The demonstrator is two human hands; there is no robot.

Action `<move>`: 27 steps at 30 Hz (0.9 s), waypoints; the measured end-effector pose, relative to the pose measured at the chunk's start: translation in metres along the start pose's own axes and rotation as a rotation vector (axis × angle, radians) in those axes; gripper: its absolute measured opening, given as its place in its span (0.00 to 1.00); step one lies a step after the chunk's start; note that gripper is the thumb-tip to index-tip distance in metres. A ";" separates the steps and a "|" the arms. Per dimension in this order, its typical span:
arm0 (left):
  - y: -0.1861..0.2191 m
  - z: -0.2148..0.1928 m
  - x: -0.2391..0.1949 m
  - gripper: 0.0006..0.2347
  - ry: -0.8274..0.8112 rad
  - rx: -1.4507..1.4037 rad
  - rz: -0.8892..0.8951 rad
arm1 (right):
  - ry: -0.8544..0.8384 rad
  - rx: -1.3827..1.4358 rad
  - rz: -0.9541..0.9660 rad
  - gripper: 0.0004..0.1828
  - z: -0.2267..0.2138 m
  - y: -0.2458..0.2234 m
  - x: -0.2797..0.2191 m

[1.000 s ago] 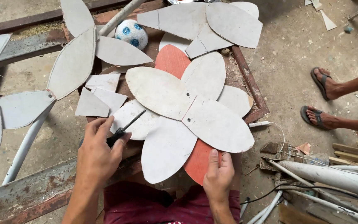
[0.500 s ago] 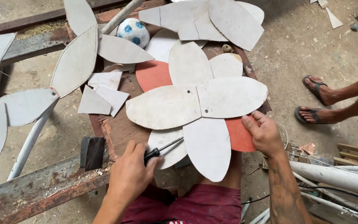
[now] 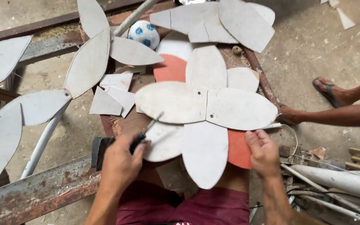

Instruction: Inspecting and arranging petal-shaped metal pieces to assemble a decorative flower-like object.

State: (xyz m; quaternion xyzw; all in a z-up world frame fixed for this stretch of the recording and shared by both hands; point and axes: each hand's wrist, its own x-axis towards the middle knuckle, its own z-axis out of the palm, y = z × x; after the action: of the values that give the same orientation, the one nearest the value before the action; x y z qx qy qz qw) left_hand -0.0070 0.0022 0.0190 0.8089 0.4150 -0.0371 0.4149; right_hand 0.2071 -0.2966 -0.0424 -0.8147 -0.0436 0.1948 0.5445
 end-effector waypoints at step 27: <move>-0.036 0.043 -0.015 0.16 0.484 -0.315 0.393 | 0.325 -0.575 -0.652 0.13 0.033 -0.068 -0.039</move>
State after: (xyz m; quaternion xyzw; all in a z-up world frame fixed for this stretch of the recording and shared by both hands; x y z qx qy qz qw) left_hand -0.0300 -0.0265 -0.0253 0.7848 0.3384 0.3005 0.4235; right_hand 0.1688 -0.2514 0.0191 -0.8963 -0.2636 -0.1368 0.3292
